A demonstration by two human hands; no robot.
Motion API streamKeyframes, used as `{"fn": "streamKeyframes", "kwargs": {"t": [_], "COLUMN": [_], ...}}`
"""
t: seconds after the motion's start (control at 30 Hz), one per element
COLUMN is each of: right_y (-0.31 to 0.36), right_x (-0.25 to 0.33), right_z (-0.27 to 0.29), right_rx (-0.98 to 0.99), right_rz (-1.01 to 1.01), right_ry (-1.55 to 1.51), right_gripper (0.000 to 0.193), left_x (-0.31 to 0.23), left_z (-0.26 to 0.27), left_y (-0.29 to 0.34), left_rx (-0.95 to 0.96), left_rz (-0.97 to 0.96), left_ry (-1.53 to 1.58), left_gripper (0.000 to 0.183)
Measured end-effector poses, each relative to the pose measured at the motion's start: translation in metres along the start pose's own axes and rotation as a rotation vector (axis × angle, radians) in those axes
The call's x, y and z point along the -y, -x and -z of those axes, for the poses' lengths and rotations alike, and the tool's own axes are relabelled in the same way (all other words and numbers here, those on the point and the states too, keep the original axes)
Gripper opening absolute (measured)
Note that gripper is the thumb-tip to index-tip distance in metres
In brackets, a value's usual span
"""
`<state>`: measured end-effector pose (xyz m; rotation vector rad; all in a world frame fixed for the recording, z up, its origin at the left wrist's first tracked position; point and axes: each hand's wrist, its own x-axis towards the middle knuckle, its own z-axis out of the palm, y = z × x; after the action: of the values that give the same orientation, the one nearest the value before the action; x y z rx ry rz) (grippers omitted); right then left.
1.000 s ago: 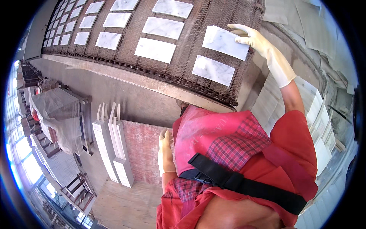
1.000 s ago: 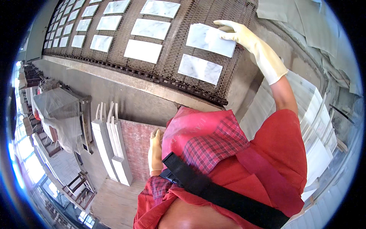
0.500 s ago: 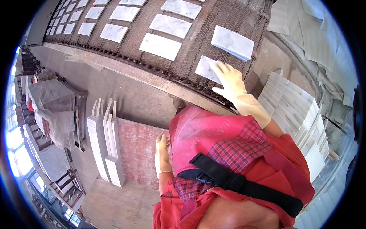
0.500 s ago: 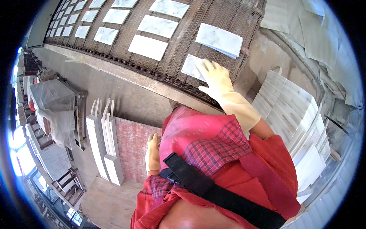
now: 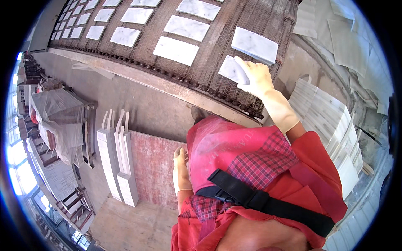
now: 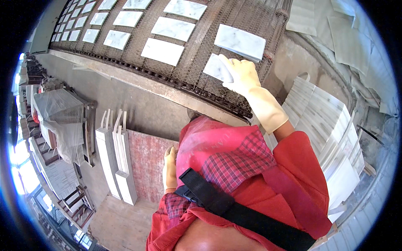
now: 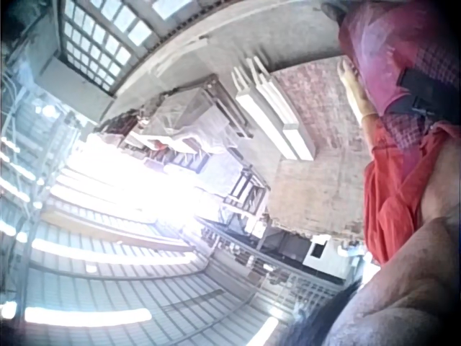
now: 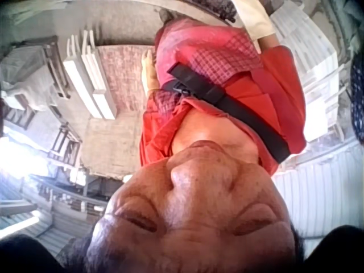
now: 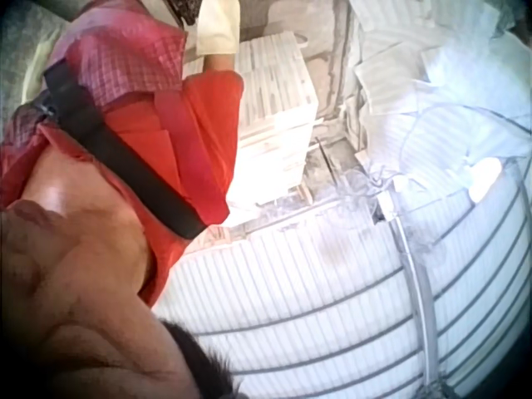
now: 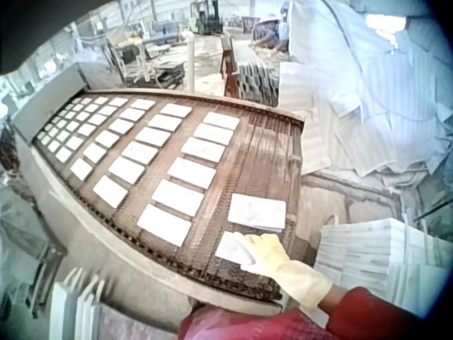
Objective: The person places rectangular white tiles onto a metal mesh conveyor belt in a factory setting. They pick up tiles from a stack on the floor and arrange them in neat rows on the moving belt.
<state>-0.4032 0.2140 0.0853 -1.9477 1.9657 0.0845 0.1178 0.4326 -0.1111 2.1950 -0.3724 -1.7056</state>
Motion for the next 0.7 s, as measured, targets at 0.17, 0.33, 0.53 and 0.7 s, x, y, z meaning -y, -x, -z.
{"fn": "streamKeyframes", "kwargs": {"t": [0.17, 0.33, 0.53, 0.7], "right_y": [0.004, 0.02, 0.007, -0.034], "right_x": [-0.011, -0.031, -0.05, -0.044], "right_z": [-0.021, 0.003, 0.059, 0.058], "right_rx": [-0.107, -0.285, -0.525, -0.168], "right_rz": [0.002, 0.171, 0.084, -0.101], "right_ry": [0.013, -0.119, -0.074, 0.213], "right_gripper": [0.101, 0.083, 0.086, 0.108], "left_x": [-0.057, -0.031, -0.067, -0.073], "left_z": [-0.023, -0.006, -0.024, -0.019], "left_y": [0.069, 0.032, 0.058, 0.03], "left_rx": [0.009, 0.077, 0.184, 0.229], "left_rz": [-0.138, -0.09, -0.167, -0.197], "left_ry": [-0.244, -0.154, -0.141, -0.178], "left_gripper": [0.053, 0.057, 0.071, 0.073]}}
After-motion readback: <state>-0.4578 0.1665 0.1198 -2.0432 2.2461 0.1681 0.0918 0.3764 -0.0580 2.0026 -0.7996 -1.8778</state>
